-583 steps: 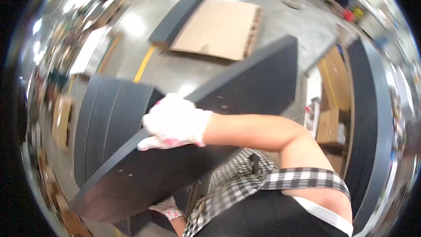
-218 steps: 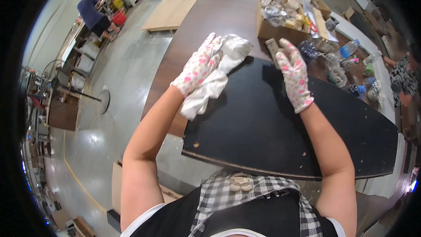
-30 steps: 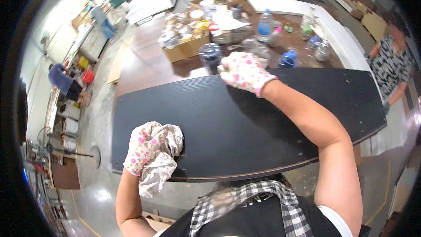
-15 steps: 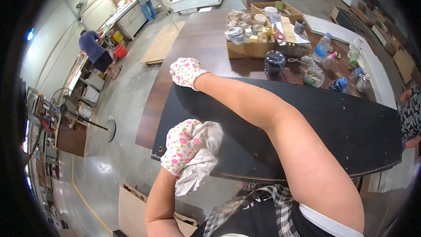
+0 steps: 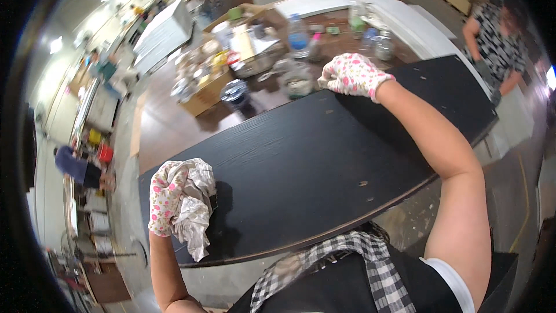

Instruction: The person picks up dark wood panels from a stack, places them one at a time on a table, and wipes each panel with a cloth and a block.

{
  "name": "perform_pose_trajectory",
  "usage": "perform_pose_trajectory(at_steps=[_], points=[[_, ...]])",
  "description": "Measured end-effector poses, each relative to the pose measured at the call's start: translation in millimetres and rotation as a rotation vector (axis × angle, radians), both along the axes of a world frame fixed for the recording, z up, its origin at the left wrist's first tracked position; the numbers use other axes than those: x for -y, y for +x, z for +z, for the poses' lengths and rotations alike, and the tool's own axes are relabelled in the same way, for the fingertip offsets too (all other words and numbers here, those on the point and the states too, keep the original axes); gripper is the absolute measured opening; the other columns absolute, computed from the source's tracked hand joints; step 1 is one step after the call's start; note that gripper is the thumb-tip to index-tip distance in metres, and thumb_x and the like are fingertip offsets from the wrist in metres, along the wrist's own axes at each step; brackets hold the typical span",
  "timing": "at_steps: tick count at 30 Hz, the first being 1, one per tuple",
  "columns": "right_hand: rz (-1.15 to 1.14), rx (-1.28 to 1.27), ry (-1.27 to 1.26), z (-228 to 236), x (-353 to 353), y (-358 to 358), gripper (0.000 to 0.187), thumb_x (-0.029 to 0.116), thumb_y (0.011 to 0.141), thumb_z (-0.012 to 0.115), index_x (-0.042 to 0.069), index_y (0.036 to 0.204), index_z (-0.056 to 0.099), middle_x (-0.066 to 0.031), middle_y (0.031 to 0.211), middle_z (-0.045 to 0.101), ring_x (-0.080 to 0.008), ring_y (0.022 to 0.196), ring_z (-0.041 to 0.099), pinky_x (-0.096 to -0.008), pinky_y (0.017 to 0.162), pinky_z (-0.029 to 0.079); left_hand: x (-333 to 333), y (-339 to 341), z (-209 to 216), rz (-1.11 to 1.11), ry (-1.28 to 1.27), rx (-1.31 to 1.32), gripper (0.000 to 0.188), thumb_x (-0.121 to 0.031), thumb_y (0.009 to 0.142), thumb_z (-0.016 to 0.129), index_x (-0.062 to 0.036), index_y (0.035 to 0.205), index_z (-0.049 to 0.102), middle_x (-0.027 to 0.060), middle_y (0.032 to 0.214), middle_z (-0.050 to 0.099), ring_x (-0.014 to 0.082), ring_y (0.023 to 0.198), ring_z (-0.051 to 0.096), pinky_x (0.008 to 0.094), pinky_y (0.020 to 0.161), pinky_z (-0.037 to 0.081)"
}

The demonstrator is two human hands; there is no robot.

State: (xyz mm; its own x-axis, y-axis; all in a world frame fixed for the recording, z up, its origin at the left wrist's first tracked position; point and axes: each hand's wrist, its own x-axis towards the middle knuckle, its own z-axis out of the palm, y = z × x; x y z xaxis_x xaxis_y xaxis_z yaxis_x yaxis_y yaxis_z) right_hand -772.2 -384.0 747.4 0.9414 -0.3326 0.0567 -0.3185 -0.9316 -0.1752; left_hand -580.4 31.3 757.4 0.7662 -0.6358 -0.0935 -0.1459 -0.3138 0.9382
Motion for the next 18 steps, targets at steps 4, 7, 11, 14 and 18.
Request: perform_pose_trajectory(at_steps=[4,7,11,14,18], points=[[-0.161,-0.016,-0.084,4,115,-101,0.028,0.036,0.09,0.066,0.012,0.102,0.073,-0.0128,0.101,0.071,-0.0315,0.102,0.066,-0.0426,0.09,0.05,116,-45,-24,-0.22,-0.131,0.055,0.011,-0.004,0.091,0.066,-0.0031,0.103,0.066,-0.0006,0.094,0.066,0.0078,0.085,0.059,0.0245,0.078,0.049],[-0.287,0.004,0.006,5,200,-169,0.032,0.043,0.089,0.067,0.014,0.1,0.074,-0.0101,0.102,0.072,-0.0295,0.103,0.066,-0.0404,0.092,0.05,203,-88,-36,-0.285,-0.13,0.195,0.02,-0.006,0.089,0.068,-0.0012,0.108,0.066,0.0043,0.104,0.067,0.0127,0.095,0.061,0.0277,0.087,0.049],[-0.489,-0.035,0.044,4,308,-235,0.033,0.045,0.084,0.071,0.015,0.099,0.075,-0.01,0.104,0.073,-0.029,0.103,0.067,-0.0396,0.09,0.051,283,-127,-48,-0.301,-0.143,0.399,0.021,-0.006,0.087,0.07,-0.0009,0.108,0.069,0.011,0.115,0.065,0.0219,0.107,0.061,0.0329,0.096,0.046],[-0.623,-0.088,-0.149,6,368,-280,0.032,0.037,0.085,0.071,0.009,0.1,0.074,-0.0133,0.103,0.073,-0.0282,0.098,0.069,-0.0381,0.086,0.052,325,-145,-50,-0.317,-0.201,0.494,0.019,-0.006,0.087,0.069,-0.0024,0.105,0.071,0.0116,0.119,0.064,0.0238,0.11,0.06,0.0352,0.097,0.046],[-0.677,0.132,-0.236,15,374,-321,0.032,0.03,0.088,0.069,0.007,0.11,0.069,-0.0113,0.109,0.07,-0.0249,0.103,0.066,-0.0359,0.089,0.051,366,-157,-44,-0.315,-0.404,0.175,0.028,-0.005,0.095,0.062,0.0021,0.122,0.06,0.0087,0.125,0.061,0.0165,0.114,0.058,0.03,0.1,0.046]])
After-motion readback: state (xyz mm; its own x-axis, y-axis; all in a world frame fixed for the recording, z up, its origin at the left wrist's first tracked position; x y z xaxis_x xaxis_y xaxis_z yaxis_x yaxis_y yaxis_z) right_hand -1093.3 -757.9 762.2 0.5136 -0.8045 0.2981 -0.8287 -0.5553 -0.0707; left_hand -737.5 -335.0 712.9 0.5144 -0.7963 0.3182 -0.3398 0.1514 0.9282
